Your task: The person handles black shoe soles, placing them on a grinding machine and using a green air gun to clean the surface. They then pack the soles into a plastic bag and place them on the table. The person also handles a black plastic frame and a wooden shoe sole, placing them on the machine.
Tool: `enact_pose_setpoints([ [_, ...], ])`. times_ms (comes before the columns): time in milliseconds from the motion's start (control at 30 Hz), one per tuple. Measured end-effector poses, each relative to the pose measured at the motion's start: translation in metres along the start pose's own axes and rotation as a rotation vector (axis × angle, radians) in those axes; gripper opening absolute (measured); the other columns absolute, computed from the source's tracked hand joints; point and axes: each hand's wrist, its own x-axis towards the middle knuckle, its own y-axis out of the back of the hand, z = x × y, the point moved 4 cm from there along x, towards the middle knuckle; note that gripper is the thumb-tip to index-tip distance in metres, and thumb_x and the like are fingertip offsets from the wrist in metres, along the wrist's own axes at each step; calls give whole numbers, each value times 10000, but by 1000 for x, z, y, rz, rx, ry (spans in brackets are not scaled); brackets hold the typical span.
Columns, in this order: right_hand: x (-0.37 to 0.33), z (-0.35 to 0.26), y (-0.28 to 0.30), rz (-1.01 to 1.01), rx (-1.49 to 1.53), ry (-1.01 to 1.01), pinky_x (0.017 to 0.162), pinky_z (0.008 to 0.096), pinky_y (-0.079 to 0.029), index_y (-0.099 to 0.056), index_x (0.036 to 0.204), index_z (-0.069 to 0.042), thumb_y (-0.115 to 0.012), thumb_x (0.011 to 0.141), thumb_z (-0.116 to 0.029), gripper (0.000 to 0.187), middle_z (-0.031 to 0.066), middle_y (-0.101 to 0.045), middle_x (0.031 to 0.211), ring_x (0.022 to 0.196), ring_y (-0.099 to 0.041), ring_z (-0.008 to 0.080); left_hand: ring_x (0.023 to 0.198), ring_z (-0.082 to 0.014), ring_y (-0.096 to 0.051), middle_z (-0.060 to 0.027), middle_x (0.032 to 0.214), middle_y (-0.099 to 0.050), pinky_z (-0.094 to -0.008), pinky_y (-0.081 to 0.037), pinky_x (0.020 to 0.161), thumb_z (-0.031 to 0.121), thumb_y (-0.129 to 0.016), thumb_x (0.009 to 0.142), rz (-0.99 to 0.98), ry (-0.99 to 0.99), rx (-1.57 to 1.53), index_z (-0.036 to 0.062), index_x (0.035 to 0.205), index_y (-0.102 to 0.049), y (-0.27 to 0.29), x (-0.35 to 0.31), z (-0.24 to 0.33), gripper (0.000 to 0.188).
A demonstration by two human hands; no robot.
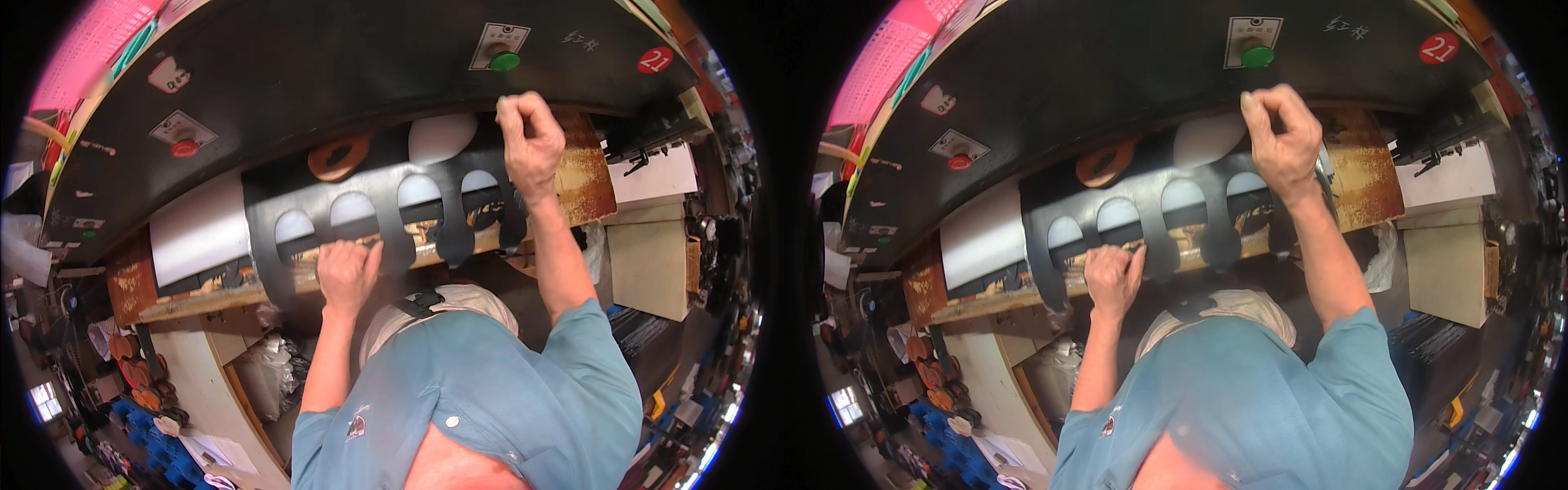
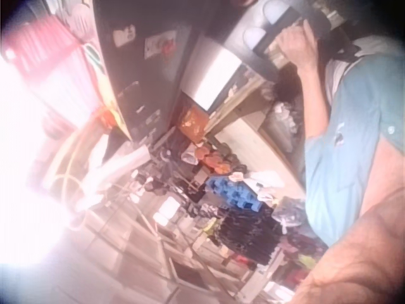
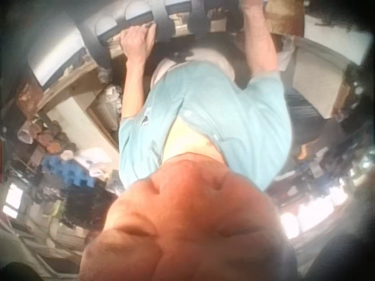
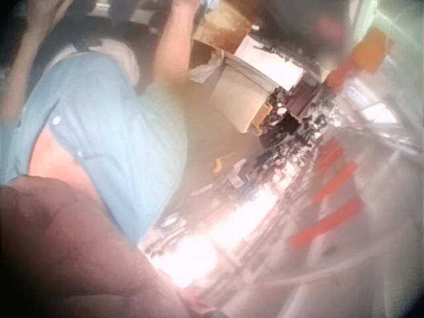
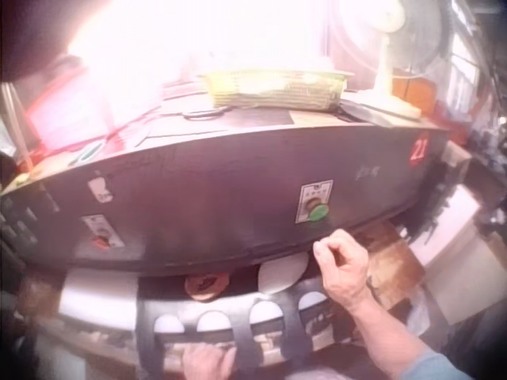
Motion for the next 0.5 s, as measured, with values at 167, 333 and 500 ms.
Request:
enact_pose_setpoints([
  [167,0,-22,4,-87,-273,177,648,346,-506,-697,936,3,-720,974,-78,93,117,-660,820,686,-622,274,685,-280,-610,-69,683,-614,-416,-425,700,185,-832,859,16,60,19,90,675,-603,-2,0,6,308],
  [333,-110,2,44,-63,-253,-208,621,331,-485,-706,899,4,-746,974,-118,149,100,-653,764,630,-583,175,688,-267,-618,-57,677,-623,-411,-422,692,193,-838,845,36,48,41,98,656,-582,-4,-3,10,332],
  [500,-166,11,23,-310,-435,55,646,381,-448,-714,844,-54,-769,895,-75,78,73,-640,708,633,-616,268,647,-297,-602,-83,665,-625,-408,-431,686,221,-851,852,41,72,42,68,637,-587,-2,1,13,373],
])
